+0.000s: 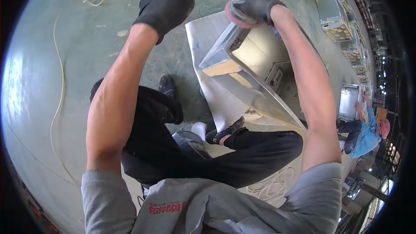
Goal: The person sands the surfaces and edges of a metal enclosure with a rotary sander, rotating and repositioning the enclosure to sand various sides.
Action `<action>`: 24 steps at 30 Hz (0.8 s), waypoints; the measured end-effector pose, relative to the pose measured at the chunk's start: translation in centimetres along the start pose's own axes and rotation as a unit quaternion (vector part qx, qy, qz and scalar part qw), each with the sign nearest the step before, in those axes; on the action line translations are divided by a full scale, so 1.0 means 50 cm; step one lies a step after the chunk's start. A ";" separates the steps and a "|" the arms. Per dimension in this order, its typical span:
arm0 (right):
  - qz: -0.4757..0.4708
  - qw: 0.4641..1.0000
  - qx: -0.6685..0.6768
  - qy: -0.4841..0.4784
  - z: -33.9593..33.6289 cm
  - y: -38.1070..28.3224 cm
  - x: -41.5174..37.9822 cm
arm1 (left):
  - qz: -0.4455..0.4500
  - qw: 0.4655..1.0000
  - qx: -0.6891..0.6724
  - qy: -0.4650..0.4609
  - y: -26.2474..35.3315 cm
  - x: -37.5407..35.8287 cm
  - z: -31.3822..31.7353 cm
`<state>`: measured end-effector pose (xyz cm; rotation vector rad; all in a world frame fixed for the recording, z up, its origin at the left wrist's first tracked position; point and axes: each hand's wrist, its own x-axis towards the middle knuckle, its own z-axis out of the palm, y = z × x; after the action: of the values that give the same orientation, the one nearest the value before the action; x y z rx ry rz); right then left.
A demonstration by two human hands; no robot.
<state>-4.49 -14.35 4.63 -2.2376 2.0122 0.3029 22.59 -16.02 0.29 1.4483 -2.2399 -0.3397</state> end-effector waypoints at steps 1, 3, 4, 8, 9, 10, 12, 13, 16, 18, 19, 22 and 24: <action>-0.006 1.000 -0.004 -0.006 0.001 -0.030 -0.020 | 0.120 0.989 0.079 0.044 -0.031 0.015 0.012; -0.032 0.999 -0.014 0.004 0.007 -0.079 -0.060 | 0.233 0.957 0.153 0.085 -0.028 -0.001 -0.004; -0.063 0.996 0.023 0.054 0.030 -0.085 -0.077 | 0.115 0.989 0.069 0.065 0.009 -0.002 -0.020; -0.061 0.997 -0.011 0.048 0.028 -0.175 -0.178 | 0.003 0.999 -0.003 0.040 0.040 -0.009 -0.018; -0.057 0.997 -0.012 0.045 0.036 -0.185 -0.208 | 0.011 0.999 0.013 0.031 0.045 -0.017 -0.019; -0.052 0.995 -0.024 0.077 0.049 -0.193 -0.235 | 0.011 1.000 0.009 0.028 0.053 -0.024 -0.017; -0.084 0.988 -0.042 0.123 0.053 -0.219 -0.307 | -0.027 0.999 -0.036 0.016 0.080 -0.048 -0.037; -0.092 0.988 -0.043 0.116 0.064 -0.224 -0.334 | -0.037 0.999 -0.037 0.014 0.078 -0.060 -0.039; -0.049 0.992 -0.061 0.102 0.131 -0.198 -0.402 | -0.026 0.998 -0.046 -0.030 0.076 -0.069 -0.036; -0.028 0.992 -0.083 0.088 0.146 -0.183 -0.454 | -0.033 0.997 -0.046 -0.046 0.077 -0.077 -0.042; -0.001 0.992 -0.100 0.081 0.151 -0.174 -0.472 | -0.032 0.997 -0.041 -0.062 0.078 -0.079 -0.048; 0.015 0.986 -0.124 0.107 0.179 -0.137 -0.503 | -0.034 0.996 -0.016 -0.081 0.081 -0.079 -0.049; 0.015 0.986 -0.126 0.109 0.176 -0.144 -0.497 | -0.026 0.996 -0.018 -0.083 0.085 -0.080 -0.046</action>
<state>-0.37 12.45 1.31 -2.4897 2.2299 0.3457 21.72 -10.55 3.20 1.5110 -2.3157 -0.5317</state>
